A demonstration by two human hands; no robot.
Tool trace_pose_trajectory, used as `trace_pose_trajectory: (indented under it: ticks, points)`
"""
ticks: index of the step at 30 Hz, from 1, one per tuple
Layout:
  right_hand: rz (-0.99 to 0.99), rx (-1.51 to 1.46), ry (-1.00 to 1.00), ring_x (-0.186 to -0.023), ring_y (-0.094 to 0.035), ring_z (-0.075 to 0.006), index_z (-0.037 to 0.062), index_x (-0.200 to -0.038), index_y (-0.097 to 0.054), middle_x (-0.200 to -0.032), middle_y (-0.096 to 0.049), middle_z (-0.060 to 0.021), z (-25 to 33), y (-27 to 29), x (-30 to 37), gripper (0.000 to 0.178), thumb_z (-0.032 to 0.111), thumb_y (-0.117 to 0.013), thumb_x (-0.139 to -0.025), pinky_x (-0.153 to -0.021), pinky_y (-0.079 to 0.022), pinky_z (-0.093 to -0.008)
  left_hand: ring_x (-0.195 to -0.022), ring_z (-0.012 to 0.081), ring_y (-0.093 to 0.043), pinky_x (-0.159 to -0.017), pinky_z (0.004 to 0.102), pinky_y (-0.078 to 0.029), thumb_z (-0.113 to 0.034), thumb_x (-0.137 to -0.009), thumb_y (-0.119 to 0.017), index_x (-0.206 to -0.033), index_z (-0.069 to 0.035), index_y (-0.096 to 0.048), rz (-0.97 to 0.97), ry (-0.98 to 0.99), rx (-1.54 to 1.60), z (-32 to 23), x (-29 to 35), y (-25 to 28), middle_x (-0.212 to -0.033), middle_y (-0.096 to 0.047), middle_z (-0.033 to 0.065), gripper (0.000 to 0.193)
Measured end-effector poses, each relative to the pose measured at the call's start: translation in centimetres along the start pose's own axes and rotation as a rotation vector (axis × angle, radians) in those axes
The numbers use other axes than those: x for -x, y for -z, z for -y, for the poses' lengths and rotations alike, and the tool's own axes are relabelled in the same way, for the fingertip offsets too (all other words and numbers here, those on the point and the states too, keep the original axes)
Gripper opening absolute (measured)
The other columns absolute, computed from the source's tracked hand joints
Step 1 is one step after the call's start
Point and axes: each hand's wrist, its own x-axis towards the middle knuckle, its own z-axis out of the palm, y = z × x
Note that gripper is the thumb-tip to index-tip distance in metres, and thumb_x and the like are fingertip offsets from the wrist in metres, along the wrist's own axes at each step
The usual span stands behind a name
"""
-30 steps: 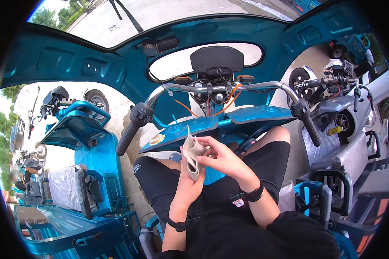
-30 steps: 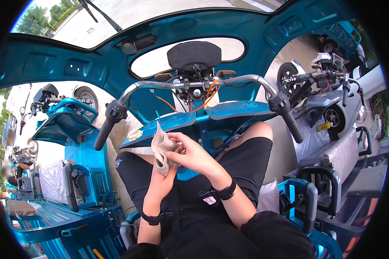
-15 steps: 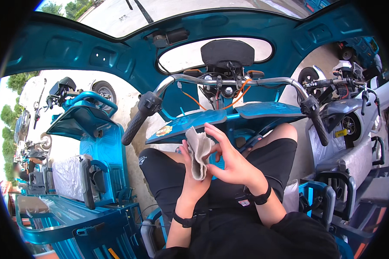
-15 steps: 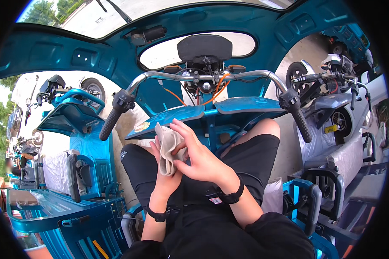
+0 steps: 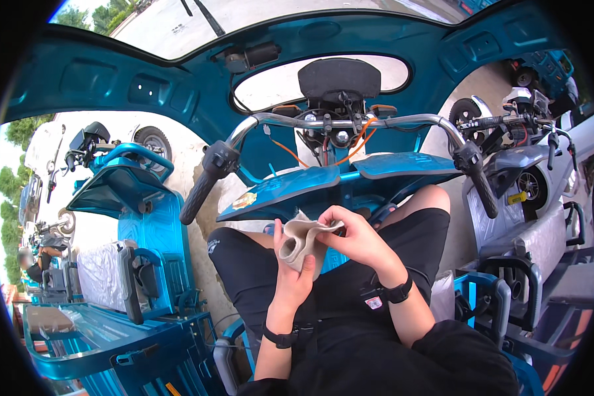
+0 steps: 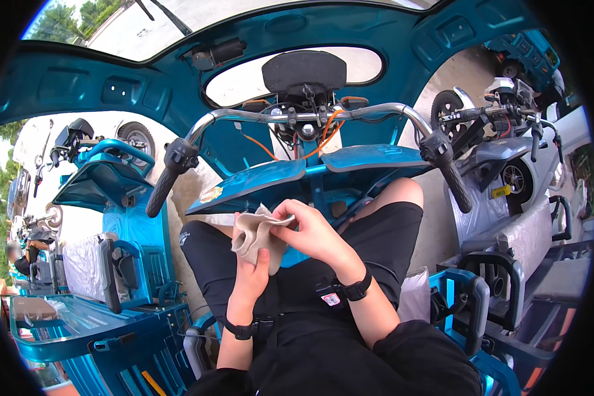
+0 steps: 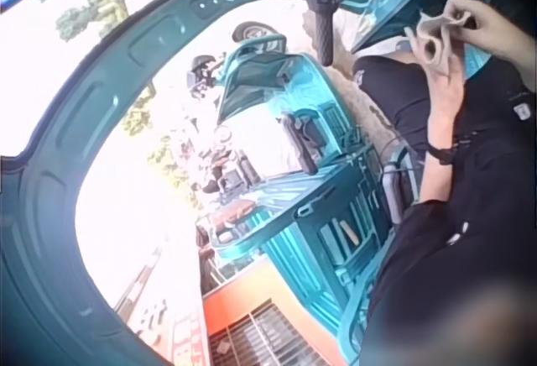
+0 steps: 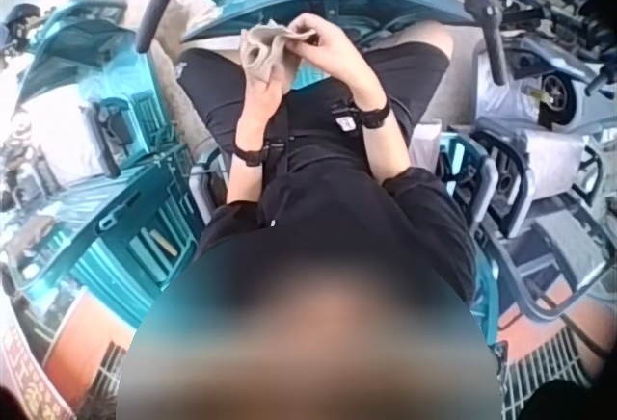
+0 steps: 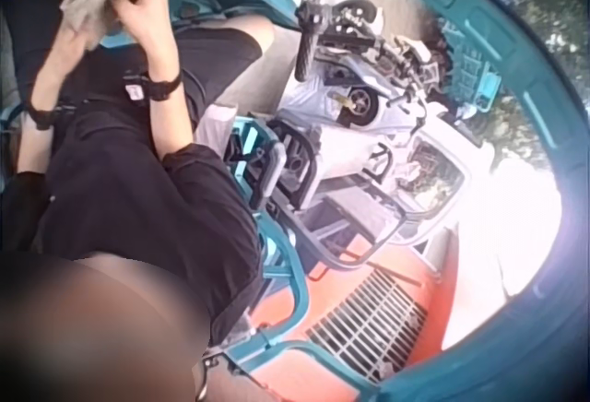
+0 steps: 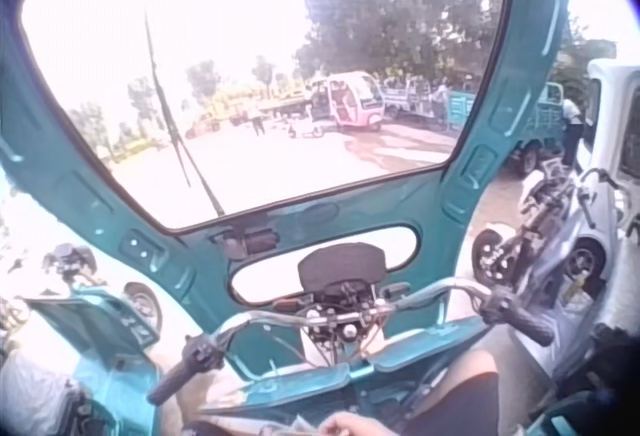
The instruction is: Cleaning and wiping the handlebars and dashboard of a covered electric tricycle using a cloth.
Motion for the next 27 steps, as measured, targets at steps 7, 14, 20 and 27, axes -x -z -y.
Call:
trace_pose_trajectory:
  ticks: [7,14,20,27]
  points:
    - [-0.101,-0.007,0.189,-0.081,-0.066,-0.0127,0.0044,-0.106,-0.064,-0.095,-0.07,-0.0045,0.4,0.5,0.1,0.016,0.005,-0.073,-0.093,-0.07,-0.053,-0.029,-0.156,0.0521,-0.015,-0.126,0.0594,-0.018,-0.025,-0.085,-0.084,-0.133,-0.005,-0.02,-0.088,-0.15,-0.024,-0.2,-0.8,0.7,-0.168,-0.012,0.0293,0.083]
    - [-0.298,0.034,0.012,-0.088,-0.074,-0.0152,0.0018,-0.112,-0.065,-0.094,-0.077,-0.012,1.0,1.3,-1.2,0.026,0.016,-0.077,-0.093,-0.075,-0.057,-0.031,-0.132,0.0281,-0.055,-0.112,0.04,-0.041,-0.015,-0.098,-0.071,-0.139,0.0,-0.043,-0.178,0.064,-0.239,0.1,-4.9,5.9,-0.131,-0.059,0.022,0.052]
    - [-0.464,0.384,-0.125,-0.095,-0.074,-0.0364,0.0029,-0.126,-0.062,-0.104,-0.074,-0.0171,-3.6,0.3,-9.1,0.044,0.023,-0.077,-0.09,-0.082,-0.058,-0.0447,-0.139,0.0417,-0.046,-0.116,0.0536,-0.036,-0.024,-0.094,-0.071,-0.152,-0.003,-0.045,-0.249,-0.024,-1.23,-0.3,-12.2,5.8,-0.144,-0.053,0.0231,0.067]
    - [-0.497,0.845,0.352,-0.132,-0.052,-0.0407,0.0034,-0.146,-0.049,-0.139,-0.057,-0.0188,-4.4,-1.2,-9.7,0.063,0.014,-0.071,-0.088,-0.108,-0.046,-0.048,-0.144,0.0407,-0.046,-0.117,0.0561,-0.036,-0.039,-0.105,-0.055,-0.145,-0.009,-0.059,0.161,0.064,-1.005,5.5,-12.6,4.3,-0.146,-0.058,0.0219,0.05]
